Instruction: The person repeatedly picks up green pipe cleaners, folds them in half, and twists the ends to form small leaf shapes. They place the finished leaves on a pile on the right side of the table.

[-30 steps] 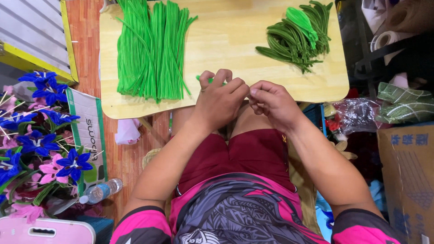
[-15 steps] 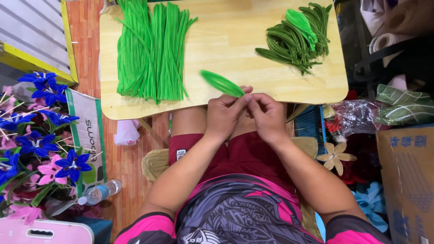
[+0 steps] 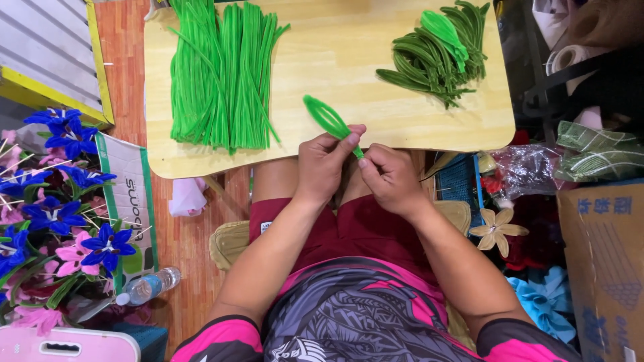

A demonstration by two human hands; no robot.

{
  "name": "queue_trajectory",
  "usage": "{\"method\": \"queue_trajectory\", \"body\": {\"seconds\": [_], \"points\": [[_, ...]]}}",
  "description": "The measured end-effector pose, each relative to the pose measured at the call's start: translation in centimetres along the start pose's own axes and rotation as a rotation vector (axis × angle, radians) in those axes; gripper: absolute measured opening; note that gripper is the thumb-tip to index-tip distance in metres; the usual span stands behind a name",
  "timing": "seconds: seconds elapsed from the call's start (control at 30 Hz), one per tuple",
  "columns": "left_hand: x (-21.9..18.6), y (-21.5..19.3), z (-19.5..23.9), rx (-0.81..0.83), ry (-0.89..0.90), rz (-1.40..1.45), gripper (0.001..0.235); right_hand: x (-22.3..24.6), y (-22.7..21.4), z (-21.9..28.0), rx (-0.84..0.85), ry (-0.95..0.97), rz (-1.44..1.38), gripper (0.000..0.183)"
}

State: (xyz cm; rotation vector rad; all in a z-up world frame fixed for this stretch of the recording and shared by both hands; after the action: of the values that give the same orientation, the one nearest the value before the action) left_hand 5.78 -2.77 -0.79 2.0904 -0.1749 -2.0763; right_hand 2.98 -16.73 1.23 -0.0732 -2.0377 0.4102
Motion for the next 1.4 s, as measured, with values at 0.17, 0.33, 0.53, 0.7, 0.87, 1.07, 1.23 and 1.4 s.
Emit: {"method": "queue_trajectory", "body": {"seconds": [0.17,0.33,0.53,0.7,0.87,1.07,1.23,1.4], "points": [[1.2,-2.1,-2.3,-0.073,0.125,-0.019,0.014,1.9,0.2,-0.4,0.013,-0.014,-0.002,0.033],[0.0,-3.9,-3.9,-0.168,0.195,-0.052,0.015,0.6,0.6,0.4,0.024,0.002,-0.005,0.032],[2.4,-12.6,-7.4,-0.481,0.33,0.16,0.024,-3.0,-2.3,2.1,-0.013,0.093,0.112,0.027],[-0.1,-9.4,-5.4,-0.251,0.4,-0.227,0.018,-4.4,-12.1,-2.4,-0.264,0.07,0.724,0.024],[1.6,-8.3,-5.3,-0.159,0.188,-0.254,0.016,-7.7,-19.1,-7.5,-0.343,0.135,1.028,0.022],[2.8,-7.4,-5.6,-0.101,0.107,-0.28,0.014,-12.8,-20.6,-9.8,-0.218,0.375,1.106,0.033],[3.3,-7.8,-5.9,-0.063,0.051,-0.359,0.013,-14.3,-20.3,-9.8,-0.15,0.551,1.04,0.046],[2.2,-8.0,-6.3,-0.042,0.129,-0.448,0.013,-10.9,-18.7,-10.5,-0.223,0.259,1.109,0.038]]}}
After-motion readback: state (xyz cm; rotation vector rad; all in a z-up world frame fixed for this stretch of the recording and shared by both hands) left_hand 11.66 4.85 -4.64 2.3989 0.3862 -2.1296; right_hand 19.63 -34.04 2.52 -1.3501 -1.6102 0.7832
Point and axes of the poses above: each hand's wrist, its own z-axis away from the middle knuckle, its own y-axis out of the palm, x = y × z, the point moved 9 cm from there along -z, towards the middle knuckle, and after that the axes turned 7 degrees about -z, right-handed, at the moved point
